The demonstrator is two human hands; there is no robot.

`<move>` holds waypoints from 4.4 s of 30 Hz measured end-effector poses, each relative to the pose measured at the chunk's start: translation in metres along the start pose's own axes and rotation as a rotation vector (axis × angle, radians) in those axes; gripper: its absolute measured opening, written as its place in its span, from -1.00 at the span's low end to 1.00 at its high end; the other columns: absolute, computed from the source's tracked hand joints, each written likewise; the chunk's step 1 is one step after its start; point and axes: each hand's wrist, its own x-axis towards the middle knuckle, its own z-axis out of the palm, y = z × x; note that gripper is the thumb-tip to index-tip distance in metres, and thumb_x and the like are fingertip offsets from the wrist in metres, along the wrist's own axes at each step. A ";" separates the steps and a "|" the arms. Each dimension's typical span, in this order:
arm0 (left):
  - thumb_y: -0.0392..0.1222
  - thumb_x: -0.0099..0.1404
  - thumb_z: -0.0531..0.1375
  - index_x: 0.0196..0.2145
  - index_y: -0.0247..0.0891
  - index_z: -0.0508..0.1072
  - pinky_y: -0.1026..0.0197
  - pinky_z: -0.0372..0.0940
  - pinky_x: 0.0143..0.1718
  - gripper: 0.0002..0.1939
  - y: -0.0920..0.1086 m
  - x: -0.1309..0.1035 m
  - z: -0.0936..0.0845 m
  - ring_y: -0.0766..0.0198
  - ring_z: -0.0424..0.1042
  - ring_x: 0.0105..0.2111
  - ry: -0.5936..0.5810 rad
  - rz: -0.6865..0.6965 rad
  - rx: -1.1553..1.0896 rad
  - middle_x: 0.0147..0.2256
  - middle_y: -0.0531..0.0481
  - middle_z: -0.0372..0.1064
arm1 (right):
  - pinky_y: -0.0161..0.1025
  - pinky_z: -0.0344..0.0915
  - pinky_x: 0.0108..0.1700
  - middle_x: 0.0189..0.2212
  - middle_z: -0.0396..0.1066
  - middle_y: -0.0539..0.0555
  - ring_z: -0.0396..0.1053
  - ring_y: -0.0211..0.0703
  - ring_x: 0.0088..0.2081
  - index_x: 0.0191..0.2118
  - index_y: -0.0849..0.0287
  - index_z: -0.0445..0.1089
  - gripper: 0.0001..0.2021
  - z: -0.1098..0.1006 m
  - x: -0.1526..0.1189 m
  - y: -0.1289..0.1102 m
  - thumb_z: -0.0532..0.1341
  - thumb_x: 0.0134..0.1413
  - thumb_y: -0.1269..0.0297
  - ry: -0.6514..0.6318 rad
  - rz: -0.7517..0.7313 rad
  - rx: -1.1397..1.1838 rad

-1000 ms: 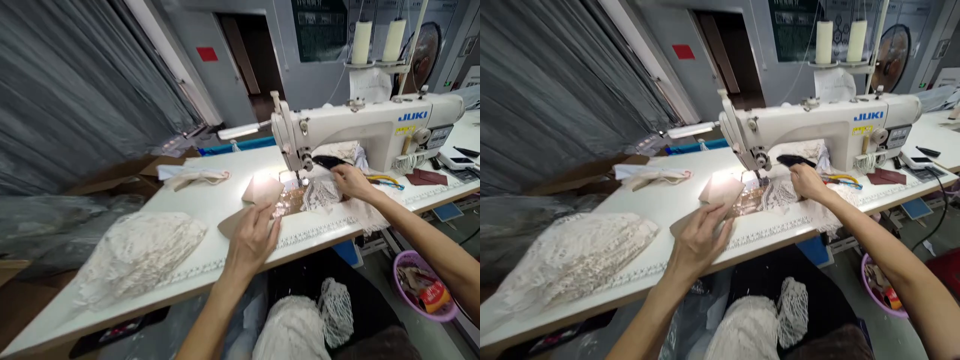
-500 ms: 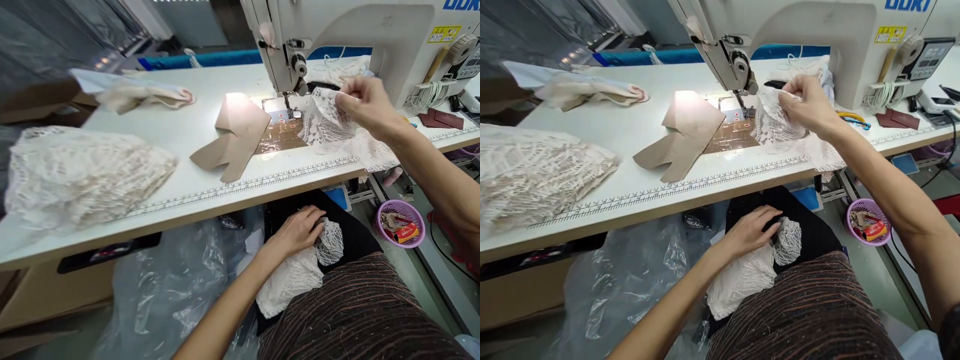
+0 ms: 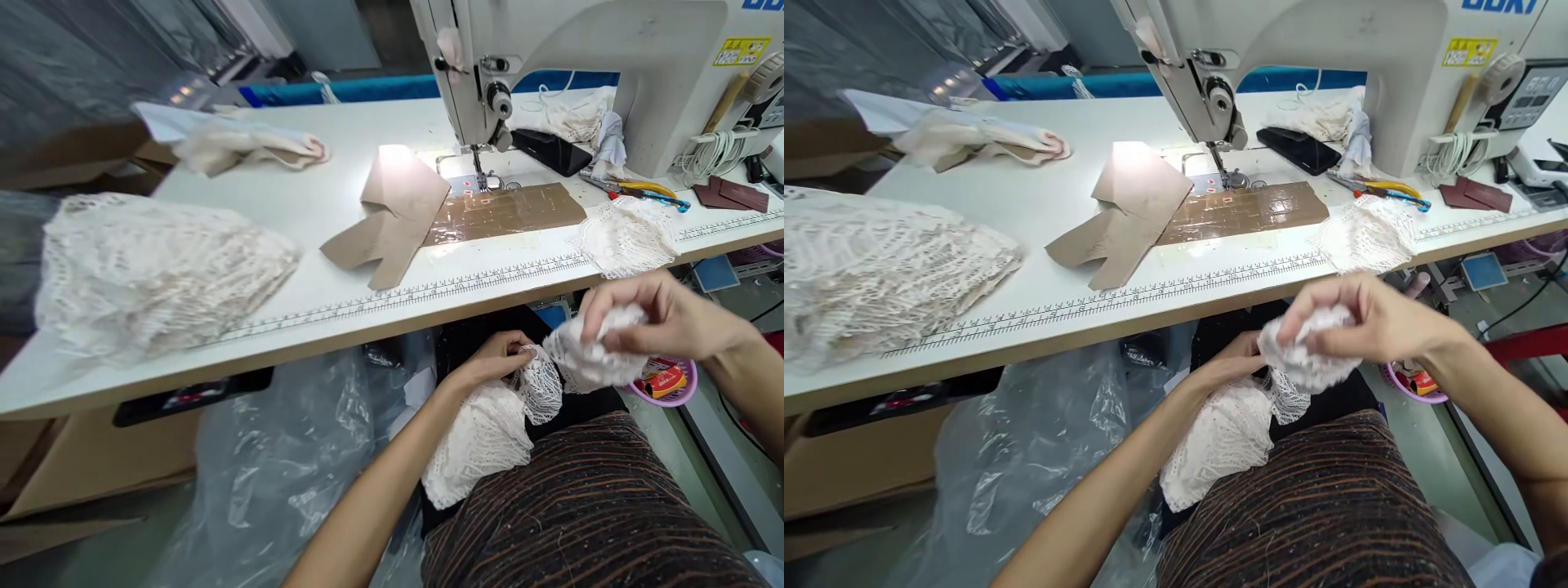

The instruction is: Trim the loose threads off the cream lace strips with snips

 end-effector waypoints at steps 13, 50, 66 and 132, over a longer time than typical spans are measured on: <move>0.11 0.01 0.41 -0.45 -0.26 0.34 0.37 0.21 -0.53 -0.56 0.056 -0.042 0.014 0.44 0.31 -0.57 0.088 0.149 -0.316 -0.52 0.10 0.35 | -0.35 0.26 -0.39 -0.39 0.41 0.02 0.30 -0.29 -0.42 -0.14 0.23 0.41 -0.80 0.052 0.010 0.061 0.20 0.16 0.25 0.100 -0.029 -0.020; -0.13 0.11 0.40 -0.47 -0.30 0.57 0.26 0.36 -0.38 -0.82 0.046 -0.089 0.010 0.27 0.46 -0.40 0.338 0.361 -0.203 -0.40 -0.09 0.51 | -0.26 0.37 -0.22 -0.32 0.49 0.07 0.43 -0.23 -0.30 -0.34 0.18 0.50 -0.93 0.073 0.003 0.083 0.30 0.10 0.30 0.223 -0.264 -0.052; -0.21 0.06 0.41 -0.37 -0.25 0.31 0.32 0.38 -0.42 -0.68 0.045 -0.088 0.022 0.30 0.53 -0.44 0.546 0.349 -0.202 -0.44 0.00 0.54 | -0.34 0.28 -0.43 -0.48 0.42 0.01 0.31 -0.31 -0.48 -0.47 0.18 0.40 -0.73 0.083 0.012 0.089 0.40 -0.07 0.10 0.371 -0.141 0.230; -0.25 0.23 0.23 -0.57 -0.28 0.38 0.36 0.12 -0.64 -0.77 0.197 -0.014 -0.061 0.43 0.20 -0.69 0.309 0.269 0.180 -0.72 0.16 0.22 | -0.26 0.36 -0.41 -0.53 0.45 -0.01 0.41 -0.21 -0.48 -0.40 0.16 0.43 -0.53 -0.027 0.128 0.044 0.54 -0.51 0.06 0.629 -0.157 0.271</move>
